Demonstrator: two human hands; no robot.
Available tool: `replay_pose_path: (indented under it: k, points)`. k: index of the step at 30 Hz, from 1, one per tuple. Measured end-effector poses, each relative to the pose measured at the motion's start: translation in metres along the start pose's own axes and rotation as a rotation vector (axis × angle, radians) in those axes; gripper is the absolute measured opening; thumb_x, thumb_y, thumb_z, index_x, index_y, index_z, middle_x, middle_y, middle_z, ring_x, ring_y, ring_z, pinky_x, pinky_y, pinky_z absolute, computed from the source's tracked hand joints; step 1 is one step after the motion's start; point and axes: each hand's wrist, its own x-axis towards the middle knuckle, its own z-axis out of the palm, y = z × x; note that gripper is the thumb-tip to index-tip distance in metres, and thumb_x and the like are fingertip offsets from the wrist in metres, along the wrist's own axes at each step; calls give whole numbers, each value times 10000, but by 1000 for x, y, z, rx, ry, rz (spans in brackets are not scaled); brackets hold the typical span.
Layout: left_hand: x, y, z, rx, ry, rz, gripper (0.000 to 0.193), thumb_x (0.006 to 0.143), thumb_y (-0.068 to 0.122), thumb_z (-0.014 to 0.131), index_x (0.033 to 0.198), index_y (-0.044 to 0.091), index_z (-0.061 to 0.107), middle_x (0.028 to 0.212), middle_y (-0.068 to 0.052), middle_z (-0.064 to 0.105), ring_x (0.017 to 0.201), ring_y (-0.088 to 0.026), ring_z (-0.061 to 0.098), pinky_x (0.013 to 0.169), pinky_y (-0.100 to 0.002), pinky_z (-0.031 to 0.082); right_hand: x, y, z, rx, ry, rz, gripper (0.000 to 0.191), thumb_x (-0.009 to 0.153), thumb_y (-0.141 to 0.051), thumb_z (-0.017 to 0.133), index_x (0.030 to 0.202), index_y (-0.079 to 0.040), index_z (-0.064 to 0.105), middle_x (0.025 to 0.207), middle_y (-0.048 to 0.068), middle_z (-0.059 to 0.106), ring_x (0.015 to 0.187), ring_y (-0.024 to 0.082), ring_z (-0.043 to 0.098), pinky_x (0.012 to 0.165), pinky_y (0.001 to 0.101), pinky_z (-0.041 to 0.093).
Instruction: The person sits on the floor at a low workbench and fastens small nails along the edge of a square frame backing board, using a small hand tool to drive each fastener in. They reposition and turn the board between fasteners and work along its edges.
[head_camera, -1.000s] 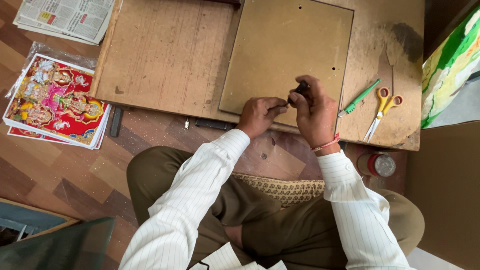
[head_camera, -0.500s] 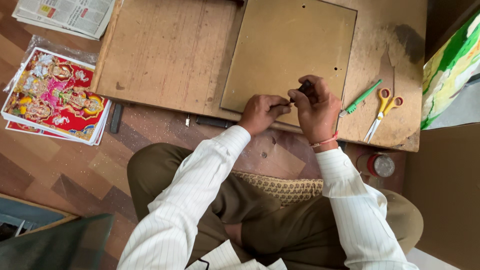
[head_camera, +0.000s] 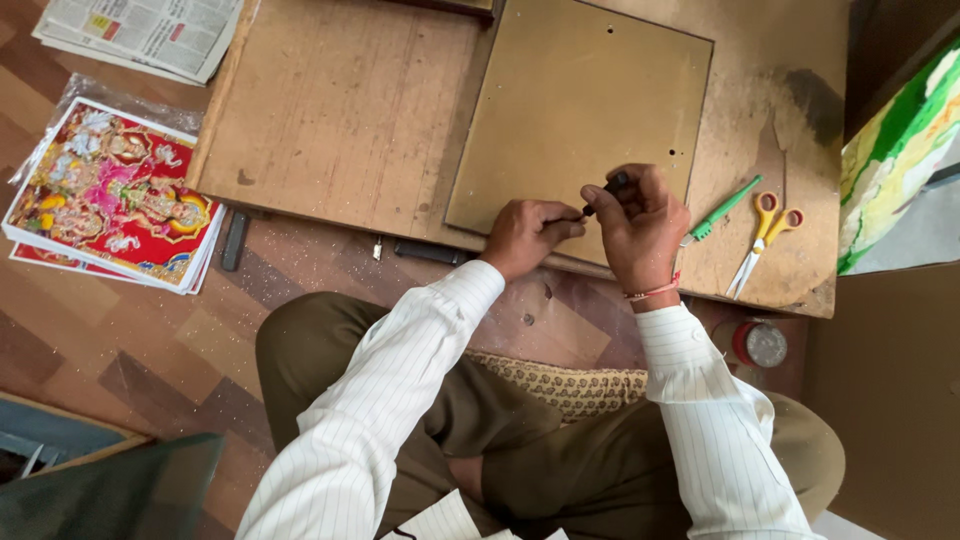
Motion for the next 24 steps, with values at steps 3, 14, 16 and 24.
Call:
replay_pose_path:
  k: [3,14,16,24]
  points:
    - [-2,0,2,32,17,-3,219,866,247,770,967,55,800,929,-127,782,827,-273,776,758,-366,594,-4,2,4,-50,24,-13,283,925,-11,864,1041,37,610,863,99,697,769,127,663,673,286,564]
    - [-2,-1,2,74,1,31,187,866,218,790,977,69,808,919,-136,784,817,-289,764,754,-379,586,-2,-8,0,-111,-10,0,183,950,-29,822,1065,6,683,865,105,748,789,136,717,700,276,585]
    - [-2,-1,1,44,3,21,181,874,216,780,989,77,802,934,-126,785,827,-270,776,760,-366,598,-3,-8,0,-129,-32,0,217,959,-35,810,1120,5,669,870,100,743,792,129,708,703,273,579]
    - [-3,5,0,16,26,-6,189,863,233,777,982,89,804,915,-120,785,797,-257,780,729,-354,603,-1,-4,-4,38,-151,29,268,1022,34,626,1285,-10,654,946,63,745,866,114,729,780,255,623]
